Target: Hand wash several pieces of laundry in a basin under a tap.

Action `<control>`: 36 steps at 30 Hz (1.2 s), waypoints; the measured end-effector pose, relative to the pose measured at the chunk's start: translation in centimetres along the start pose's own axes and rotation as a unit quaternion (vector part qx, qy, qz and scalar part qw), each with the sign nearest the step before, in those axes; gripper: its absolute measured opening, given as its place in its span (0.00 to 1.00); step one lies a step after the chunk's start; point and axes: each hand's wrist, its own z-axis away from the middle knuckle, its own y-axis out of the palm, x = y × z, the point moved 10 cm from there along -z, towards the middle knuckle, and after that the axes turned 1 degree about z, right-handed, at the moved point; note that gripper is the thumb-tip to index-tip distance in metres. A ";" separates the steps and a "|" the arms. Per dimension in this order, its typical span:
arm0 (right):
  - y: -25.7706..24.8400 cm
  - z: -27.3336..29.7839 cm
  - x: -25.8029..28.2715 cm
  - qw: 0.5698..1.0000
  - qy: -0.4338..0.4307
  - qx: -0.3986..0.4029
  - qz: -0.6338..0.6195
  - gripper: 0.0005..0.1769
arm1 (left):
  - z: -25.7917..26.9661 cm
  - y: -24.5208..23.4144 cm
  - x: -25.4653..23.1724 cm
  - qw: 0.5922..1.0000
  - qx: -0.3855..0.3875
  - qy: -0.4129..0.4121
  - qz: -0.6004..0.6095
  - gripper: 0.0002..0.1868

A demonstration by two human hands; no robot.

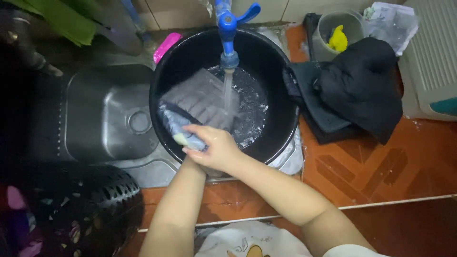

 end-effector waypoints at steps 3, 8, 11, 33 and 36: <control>-0.3 -0.5 -3.2 0.990 -0.042 0.000 0.138 0.29 | 1.1 -0.5 0.9 0.999 0.016 -0.002 0.045 0.34; -7.5 -0.8 -8.8 0.955 0.014 -0.125 0.268 0.29 | 1.1 0.5 -0.8 0.990 0.054 0.013 0.127 0.26; -10.7 1.2 -12.9 0.932 0.107 -0.134 0.318 0.31 | 3.6 1.0 -2.5 0.985 0.079 0.007 0.156 0.23; -40.2 14.0 -15.0 0.893 0.019 -0.374 0.251 0.24 | 16.1 12.1 -5.1 0.825 0.249 0.359 -0.359 0.27; -44.1 14.9 -13.7 0.886 -0.029 -0.423 0.188 0.26 | 16.6 12.0 -6.3 0.823 0.264 0.366 -0.344 0.34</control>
